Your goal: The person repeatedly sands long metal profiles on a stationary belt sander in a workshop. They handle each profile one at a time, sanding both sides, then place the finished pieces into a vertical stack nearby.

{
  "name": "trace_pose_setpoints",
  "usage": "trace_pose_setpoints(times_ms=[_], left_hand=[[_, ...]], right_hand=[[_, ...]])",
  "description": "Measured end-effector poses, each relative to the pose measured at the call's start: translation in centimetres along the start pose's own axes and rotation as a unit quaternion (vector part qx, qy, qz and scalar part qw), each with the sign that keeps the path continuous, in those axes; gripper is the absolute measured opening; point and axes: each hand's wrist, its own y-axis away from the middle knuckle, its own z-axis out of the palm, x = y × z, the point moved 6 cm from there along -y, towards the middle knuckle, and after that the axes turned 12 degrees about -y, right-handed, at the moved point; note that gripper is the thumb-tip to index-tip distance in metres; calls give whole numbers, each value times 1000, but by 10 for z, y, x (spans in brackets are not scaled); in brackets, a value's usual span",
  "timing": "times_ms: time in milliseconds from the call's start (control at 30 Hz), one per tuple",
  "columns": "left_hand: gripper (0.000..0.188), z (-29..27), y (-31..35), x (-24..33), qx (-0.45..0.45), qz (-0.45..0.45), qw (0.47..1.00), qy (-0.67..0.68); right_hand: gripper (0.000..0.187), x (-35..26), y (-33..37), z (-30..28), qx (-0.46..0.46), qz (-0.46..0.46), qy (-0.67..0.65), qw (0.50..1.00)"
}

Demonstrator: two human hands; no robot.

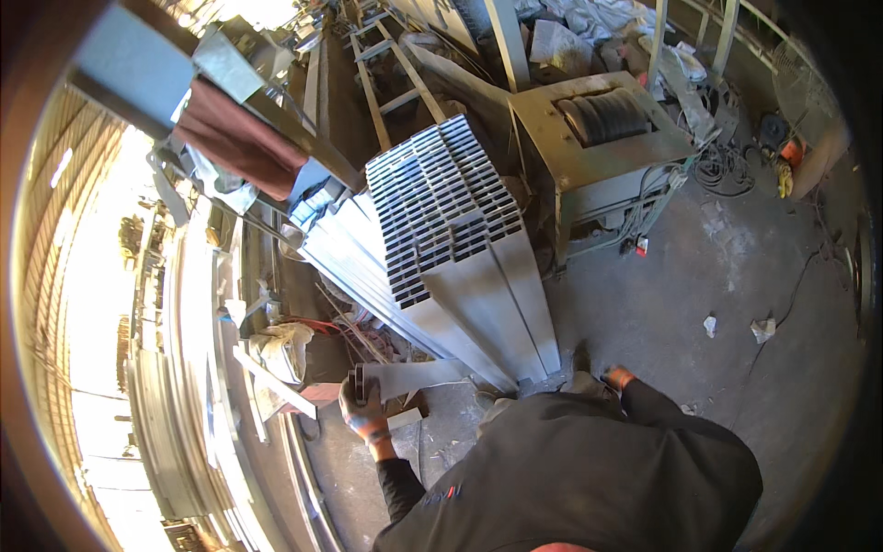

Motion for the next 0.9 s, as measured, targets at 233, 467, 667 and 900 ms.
trace_pose_setpoints(times_ms=[233, 467, 667, 900], left_hand=[[63, -100, 149, 78, 88, -170, 972, 134], [45, -123, 155, 215, -30, -5, 998, 48], [49, -48, 173, 263, -131, 103, 986, 22], [57, 17, 221, 259, -116, 142, 982, -45]], right_hand=[[44, -215, 88, -283, 295, -450, -140, 831], [39, -427, 487, -474, 300, -859, -116, 399], [37, -426, 589, -446, 340, -866, -80, 357], [35, -405, 583, -398, 326, -818, -50, 471]])
